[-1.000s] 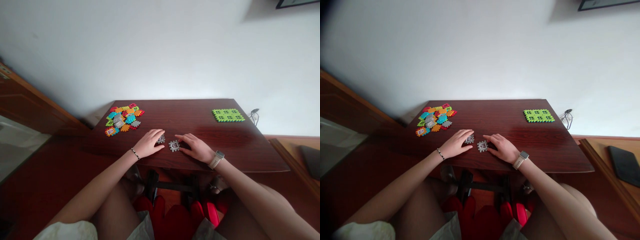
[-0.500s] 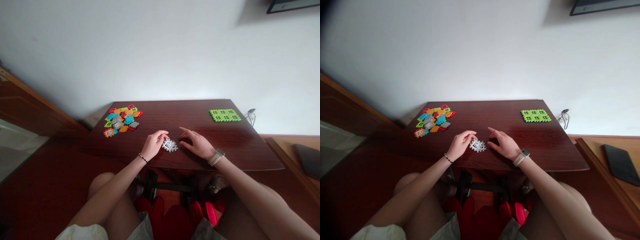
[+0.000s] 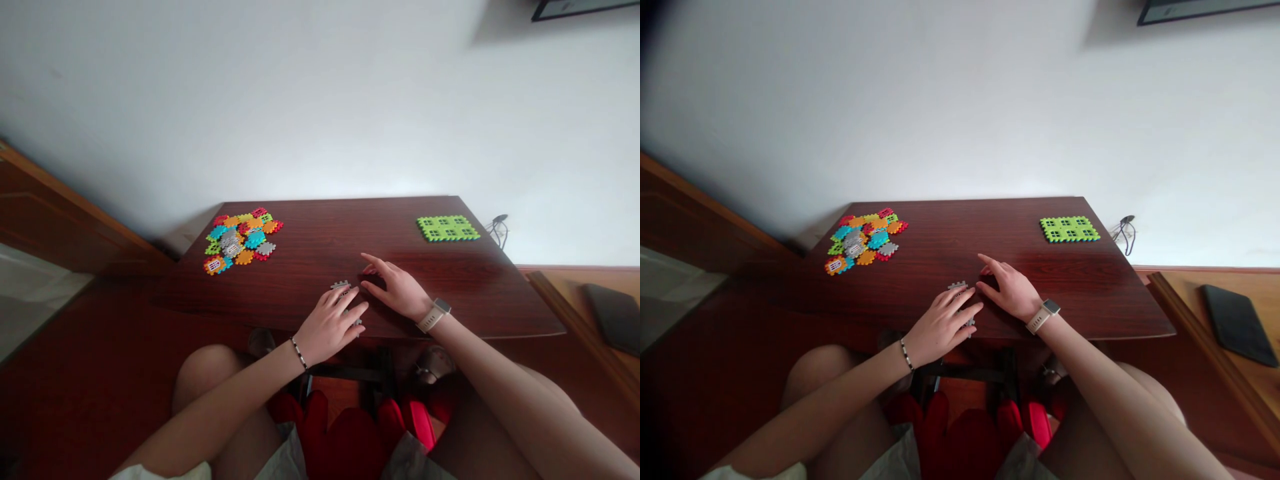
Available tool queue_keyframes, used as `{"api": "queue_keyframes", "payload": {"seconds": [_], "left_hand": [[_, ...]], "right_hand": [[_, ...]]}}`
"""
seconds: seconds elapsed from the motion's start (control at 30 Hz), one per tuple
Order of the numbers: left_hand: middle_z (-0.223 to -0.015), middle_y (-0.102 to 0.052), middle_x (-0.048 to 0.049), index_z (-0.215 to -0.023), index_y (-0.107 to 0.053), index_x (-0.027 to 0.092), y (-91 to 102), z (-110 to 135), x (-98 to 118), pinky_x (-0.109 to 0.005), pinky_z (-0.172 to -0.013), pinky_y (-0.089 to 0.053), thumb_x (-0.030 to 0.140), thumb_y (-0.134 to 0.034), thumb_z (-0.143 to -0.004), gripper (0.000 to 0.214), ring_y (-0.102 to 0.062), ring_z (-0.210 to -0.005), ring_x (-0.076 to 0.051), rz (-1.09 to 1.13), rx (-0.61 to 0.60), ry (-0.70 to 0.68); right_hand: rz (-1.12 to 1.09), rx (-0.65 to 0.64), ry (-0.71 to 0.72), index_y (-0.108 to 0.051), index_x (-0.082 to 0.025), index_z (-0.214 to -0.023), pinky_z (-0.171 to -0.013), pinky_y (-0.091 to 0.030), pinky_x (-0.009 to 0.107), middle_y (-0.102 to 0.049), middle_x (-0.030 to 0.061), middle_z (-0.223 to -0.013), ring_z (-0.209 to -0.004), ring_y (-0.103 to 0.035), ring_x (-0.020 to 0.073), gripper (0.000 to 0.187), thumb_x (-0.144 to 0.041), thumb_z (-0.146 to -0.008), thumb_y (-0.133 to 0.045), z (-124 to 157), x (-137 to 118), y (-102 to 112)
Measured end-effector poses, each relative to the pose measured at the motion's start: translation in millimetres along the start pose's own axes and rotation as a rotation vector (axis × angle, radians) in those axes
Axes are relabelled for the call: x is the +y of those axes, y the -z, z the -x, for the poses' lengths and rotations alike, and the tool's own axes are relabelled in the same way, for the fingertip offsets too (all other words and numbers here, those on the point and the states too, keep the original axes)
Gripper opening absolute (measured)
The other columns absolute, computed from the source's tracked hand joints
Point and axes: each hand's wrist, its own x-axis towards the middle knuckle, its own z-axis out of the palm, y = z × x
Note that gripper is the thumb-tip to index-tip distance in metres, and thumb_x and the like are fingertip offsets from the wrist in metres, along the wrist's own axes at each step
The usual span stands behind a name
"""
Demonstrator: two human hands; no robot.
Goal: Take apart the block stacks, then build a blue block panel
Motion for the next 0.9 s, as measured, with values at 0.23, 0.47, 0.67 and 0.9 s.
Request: {"api": "queue_keyframes", "payload": {"seconds": [0.23, 0.47, 0.67, 0.9], "left_hand": [[-0.167, -0.052, -0.0136, -0.153, -0.060, 0.026, 5.8, -13, -14, -0.055, -0.127, -0.044, 0.035, -0.049, -0.113, 0.042, -0.048, -0.156, -0.033, -0.037, 0.071, 0.066], [-0.176, -0.040, -0.0171, -0.166, -0.043, 0.017, 0.7, 18, -3, -0.054, -0.131, -0.036, 0.064, -0.059, -0.105, 0.078, -0.037, -0.163, -0.038, -0.252, -0.057, -0.069], [-0.165, -0.056, -0.0132, -0.153, -0.058, 0.018, 0.9, 28, -7, -0.049, -0.125, -0.046, 0.038, -0.059, -0.110, 0.047, -0.053, -0.153, -0.032, -0.276, 0.008, -0.179], [-0.166, -0.054, -0.0129, -0.149, -0.061, 0.020, 12.5, 29, -22, -0.049, -0.127, -0.049, 0.026, -0.060, -0.109, 0.041, -0.052, -0.155, -0.031, -0.198, 0.072, -0.159]], "right_hand": [[0.017, -0.001, 0.008, -0.044, -0.029, -0.164, -0.104, -0.062, 0.055, -0.078, 0.0100, -0.124, -0.113, -0.075, 0.0322, 0.063, -0.041, -0.105, -0.062, -3, 1, -1], [0.019, 0.008, 0.010, -0.046, -0.028, -0.163, -0.104, -0.062, 0.051, -0.078, 0.0092, -0.123, -0.113, -0.075, 0.0302, 0.061, -0.040, -0.105, -0.063, -4, 3, -2], [0.031, -0.002, 0.030, -0.048, -0.028, -0.162, -0.106, -0.061, 0.052, -0.078, 0.0094, -0.124, -0.115, -0.074, 0.0307, 0.060, -0.040, -0.105, -0.062, -4, 3, -1], [0.045, -0.016, 0.034, -0.050, -0.027, -0.160, -0.107, -0.061, 0.053, -0.078, 0.0101, -0.125, -0.117, -0.074, 0.0316, 0.057, -0.040, -0.106, -0.062, -5, 2, 0]]}}
